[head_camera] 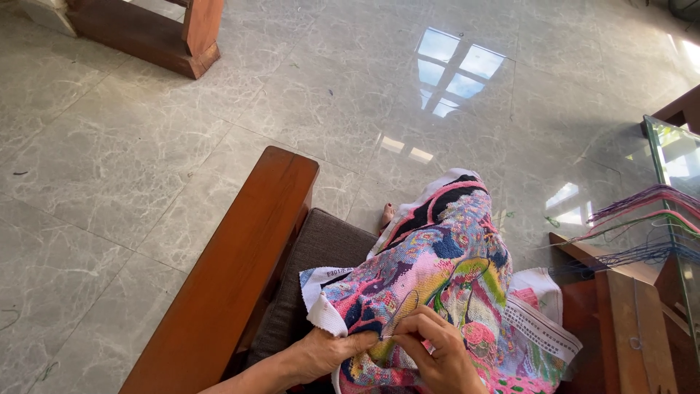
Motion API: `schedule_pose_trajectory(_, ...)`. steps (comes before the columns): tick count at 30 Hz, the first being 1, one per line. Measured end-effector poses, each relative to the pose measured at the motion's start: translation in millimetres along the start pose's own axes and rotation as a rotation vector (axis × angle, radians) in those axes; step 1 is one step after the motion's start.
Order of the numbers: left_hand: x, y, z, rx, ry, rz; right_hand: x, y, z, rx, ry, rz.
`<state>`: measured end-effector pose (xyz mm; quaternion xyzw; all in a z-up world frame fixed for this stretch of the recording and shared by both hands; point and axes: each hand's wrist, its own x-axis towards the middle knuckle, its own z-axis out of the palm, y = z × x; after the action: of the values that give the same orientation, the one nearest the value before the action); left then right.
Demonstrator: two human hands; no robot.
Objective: A person is performing cross-stitching on a large piece of patterned fabric using a needle and thread.
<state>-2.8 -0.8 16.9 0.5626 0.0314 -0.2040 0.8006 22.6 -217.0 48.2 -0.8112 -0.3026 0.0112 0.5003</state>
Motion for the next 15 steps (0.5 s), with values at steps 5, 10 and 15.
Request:
schedule_pose_trajectory(5, -3, 6, 7, -0.082, 0.001, -0.102, -2, -3, 14, -0.071, 0.079, -0.028)
schedule_pose_trajectory(10, -3, 1, 16, -0.337, -0.162, 0.041, -13, -30, 27, -0.205, 0.279, -0.043)
schedule_pose_trajectory(15, -6, 8, 11, -0.041, 0.018, 0.212, -21, -6, 36, -0.691, 0.084, -0.302)
